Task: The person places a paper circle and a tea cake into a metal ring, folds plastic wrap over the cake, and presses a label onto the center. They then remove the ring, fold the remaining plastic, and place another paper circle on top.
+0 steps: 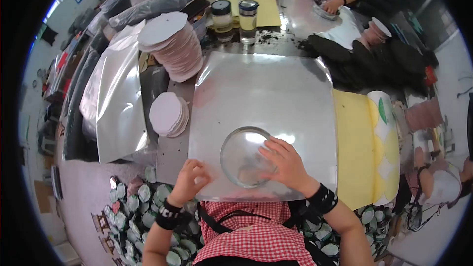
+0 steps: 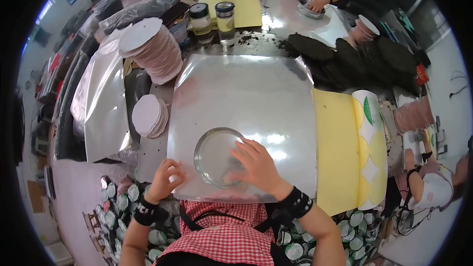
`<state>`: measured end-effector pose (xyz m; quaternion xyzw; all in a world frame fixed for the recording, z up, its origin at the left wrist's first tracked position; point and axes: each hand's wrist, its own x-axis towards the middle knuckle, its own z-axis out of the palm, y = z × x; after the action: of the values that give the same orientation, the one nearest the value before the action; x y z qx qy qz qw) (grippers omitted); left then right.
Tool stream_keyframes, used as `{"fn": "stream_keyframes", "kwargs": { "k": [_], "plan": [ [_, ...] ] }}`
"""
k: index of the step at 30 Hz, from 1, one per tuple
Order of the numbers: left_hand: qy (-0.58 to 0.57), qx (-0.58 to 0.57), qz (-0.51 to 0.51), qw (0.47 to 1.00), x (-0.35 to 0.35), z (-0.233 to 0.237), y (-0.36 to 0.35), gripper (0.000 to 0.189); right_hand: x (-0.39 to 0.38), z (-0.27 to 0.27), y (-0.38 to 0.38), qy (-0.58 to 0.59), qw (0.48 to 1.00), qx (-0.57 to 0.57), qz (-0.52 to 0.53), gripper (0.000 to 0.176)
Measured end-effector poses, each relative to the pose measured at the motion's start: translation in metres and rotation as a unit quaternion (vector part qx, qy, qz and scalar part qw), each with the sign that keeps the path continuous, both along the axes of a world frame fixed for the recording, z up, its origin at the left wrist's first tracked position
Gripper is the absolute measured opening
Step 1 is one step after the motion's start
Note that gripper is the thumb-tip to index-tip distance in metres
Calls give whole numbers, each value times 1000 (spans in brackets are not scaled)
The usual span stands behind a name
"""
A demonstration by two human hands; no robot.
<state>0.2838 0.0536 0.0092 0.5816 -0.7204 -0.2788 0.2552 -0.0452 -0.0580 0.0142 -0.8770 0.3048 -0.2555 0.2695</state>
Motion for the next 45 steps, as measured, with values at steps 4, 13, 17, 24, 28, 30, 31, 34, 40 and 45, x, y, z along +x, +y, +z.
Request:
{"fn": "stream_keyframes", "kwargs": {
  "k": [4, 13, 17, 24, 28, 30, 31, 34, 40, 45],
  "plan": [
    [-107, 69, -153, 980, 13, 3, -12, 16, -28, -29, 44, 38, 994, 22, -98, 53],
    [-112, -147, 6, 983, 10, 41, -58, 14, 17, -8, 97, -42, 964, 257, 54, 41],
    [-124, -92, -167, 974, -4, 69, -29, 13, 14, -26, 31, -35, 992, 117, 43, 56],
    [-174, -83, -38, 980, 25, 19, -54, 21, -19, -41, 22, 51, 981, -5, -189, 66],
    [-371, -131, 237, 888, 75, -18, -95, 44, -76, -59, 127, -47, 995, 63, 58, 44],
    [-376, -111, 222, 893, 93, -54, -83, 43, -126, -45, 159, 100, 922, 369, 64, 24],
    [-375, -113, 218, 894, 96, -57, -85, 43, -127, -15, 118, 106, 980, 158, 50, 19],
    [-357, -111, 193, 907, 90, -39, -77, 42, -133, 32, -41, 154, 973, -106, -133, 11],
    [-358, -118, 169, 911, 69, -1, -78, 36, -150, -26, -341, 216, 872, -314, -306, 39],
    [-239, -213, 218, 922, 36, 49, -89, 18, -125, 32, -281, -68, 912, -194, -354, 30]
  ]
}}
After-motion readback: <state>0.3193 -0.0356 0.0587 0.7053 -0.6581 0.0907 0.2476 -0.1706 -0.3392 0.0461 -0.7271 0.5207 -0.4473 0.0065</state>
